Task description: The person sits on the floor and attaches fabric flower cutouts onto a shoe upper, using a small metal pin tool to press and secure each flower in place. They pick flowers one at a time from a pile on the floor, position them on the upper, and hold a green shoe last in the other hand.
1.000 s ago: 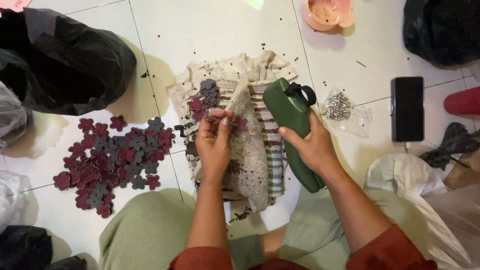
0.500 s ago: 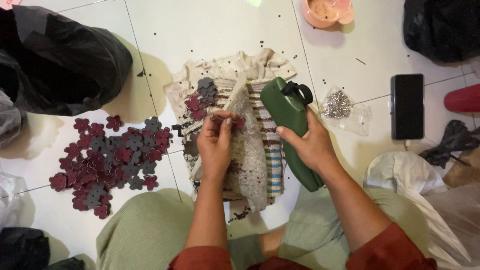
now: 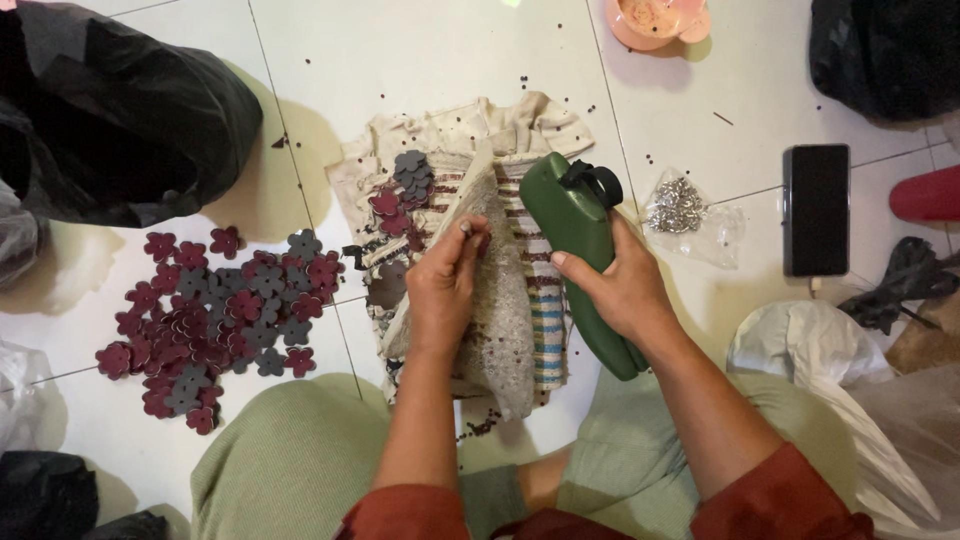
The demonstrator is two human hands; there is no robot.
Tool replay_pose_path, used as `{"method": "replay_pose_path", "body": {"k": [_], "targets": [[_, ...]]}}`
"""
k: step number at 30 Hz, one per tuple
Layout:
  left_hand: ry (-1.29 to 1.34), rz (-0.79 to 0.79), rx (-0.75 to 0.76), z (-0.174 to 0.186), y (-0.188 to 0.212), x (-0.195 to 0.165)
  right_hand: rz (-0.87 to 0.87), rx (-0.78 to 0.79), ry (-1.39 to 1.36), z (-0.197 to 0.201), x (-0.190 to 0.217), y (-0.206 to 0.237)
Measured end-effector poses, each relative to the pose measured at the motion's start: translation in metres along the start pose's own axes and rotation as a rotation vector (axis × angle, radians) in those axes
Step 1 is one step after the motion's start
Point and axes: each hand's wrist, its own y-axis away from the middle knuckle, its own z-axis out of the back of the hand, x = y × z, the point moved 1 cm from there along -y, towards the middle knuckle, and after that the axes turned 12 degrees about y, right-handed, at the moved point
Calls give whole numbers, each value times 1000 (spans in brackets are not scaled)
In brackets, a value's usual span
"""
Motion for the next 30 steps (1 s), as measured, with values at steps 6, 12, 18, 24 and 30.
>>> {"method": "replay_pose_path", "body": {"k": [6,12,18,24,30], "targets": [[-138,-113,28,1,8,6,-33,15,32,8,4,10],[-204,-215,46,-1,7,13,370,-234,-620,58,18,73],[-198,-214,54,-1,6,15,647,-343,-99,36,55,60],[-214,-27,104,-2,4,17,441,-144,310,10,48,46],[-168,-175,37,-6,4,21,272,-191,-220,63,89,74]]}}
